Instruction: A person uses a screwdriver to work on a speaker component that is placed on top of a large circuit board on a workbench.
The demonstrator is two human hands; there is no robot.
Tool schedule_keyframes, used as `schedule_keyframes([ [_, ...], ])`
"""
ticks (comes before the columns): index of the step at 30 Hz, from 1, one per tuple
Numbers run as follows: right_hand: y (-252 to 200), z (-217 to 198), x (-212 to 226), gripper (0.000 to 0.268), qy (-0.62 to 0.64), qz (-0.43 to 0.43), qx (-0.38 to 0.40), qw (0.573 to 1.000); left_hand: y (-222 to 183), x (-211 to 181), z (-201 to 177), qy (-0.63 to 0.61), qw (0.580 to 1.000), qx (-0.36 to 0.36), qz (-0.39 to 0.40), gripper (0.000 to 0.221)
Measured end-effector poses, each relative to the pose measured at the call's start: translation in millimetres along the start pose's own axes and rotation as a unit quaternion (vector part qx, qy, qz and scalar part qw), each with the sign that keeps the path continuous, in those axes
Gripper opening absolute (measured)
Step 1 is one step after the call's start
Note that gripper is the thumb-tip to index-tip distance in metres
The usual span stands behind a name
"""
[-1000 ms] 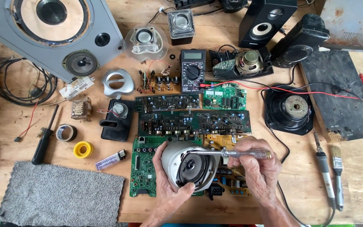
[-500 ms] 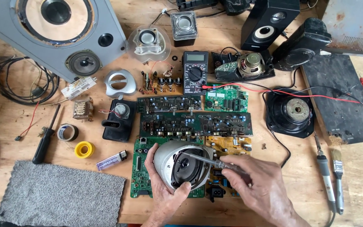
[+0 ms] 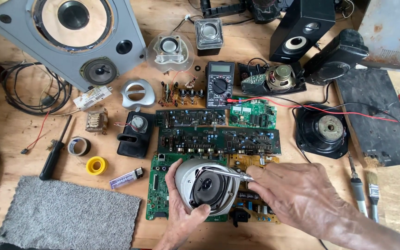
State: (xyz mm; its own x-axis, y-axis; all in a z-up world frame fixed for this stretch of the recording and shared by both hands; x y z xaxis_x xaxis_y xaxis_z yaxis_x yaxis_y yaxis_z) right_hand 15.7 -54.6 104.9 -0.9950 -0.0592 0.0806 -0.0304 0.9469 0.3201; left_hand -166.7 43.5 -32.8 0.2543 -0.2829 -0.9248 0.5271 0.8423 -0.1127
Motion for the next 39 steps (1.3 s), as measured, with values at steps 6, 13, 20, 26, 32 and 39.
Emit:
schedule_keyframes([
  [6, 31.9, -30.0, 18.7, 0.021, -0.174, -0.235, -0.051, 0.955, 4.2, 12.3, -5.7, -0.012, 0.999, 0.015, -0.028, 0.100],
  [13, 32.6, -20.3, 13.9, 0.050, -0.187, -0.234, -0.025, 0.954, 3.5, 4.1, -2.1, 0.006, 1.000, 0.012, -0.009, 0.104],
  [20, 34.3, -7.0, -1.6, 0.031, -0.163, -0.067, -0.009, 0.984, 2.2, -9.7, 4.7, 0.014, 0.999, -0.009, -0.039, 0.104],
  [26, 47.2, -18.8, 6.7, 0.026, -0.094, -0.084, -0.055, 0.991, 5.2, -13.1, 7.3, 0.035, 0.997, -0.019, -0.066, 0.098],
  [32, 49.7, -20.4, 12.9, 0.006, -0.116, -0.177, -0.065, 0.975, 6.5, -9.8, 7.5, 0.012, 0.993, -0.021, -0.114, 0.097],
  [39, 43.9, -21.6, 18.7, 0.008, -0.182, -0.168, -0.052, 0.968, 6.4, -7.5, 6.6, 0.014, 0.996, -0.013, -0.082, 0.098],
])
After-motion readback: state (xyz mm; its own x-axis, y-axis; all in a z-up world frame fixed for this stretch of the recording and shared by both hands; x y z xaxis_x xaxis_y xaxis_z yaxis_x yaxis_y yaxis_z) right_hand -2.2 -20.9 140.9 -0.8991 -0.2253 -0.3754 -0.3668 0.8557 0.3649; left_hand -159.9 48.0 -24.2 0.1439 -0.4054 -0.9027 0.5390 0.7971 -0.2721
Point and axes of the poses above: each hand's wrist, its own y-axis towards the middle knuckle, its own z-axis out of the palm, x = y × z, the point moved 3 cm from there along y, towards the middle knuckle, and after that the axes turned 6 degrees about -x, right-handed, at the moved point
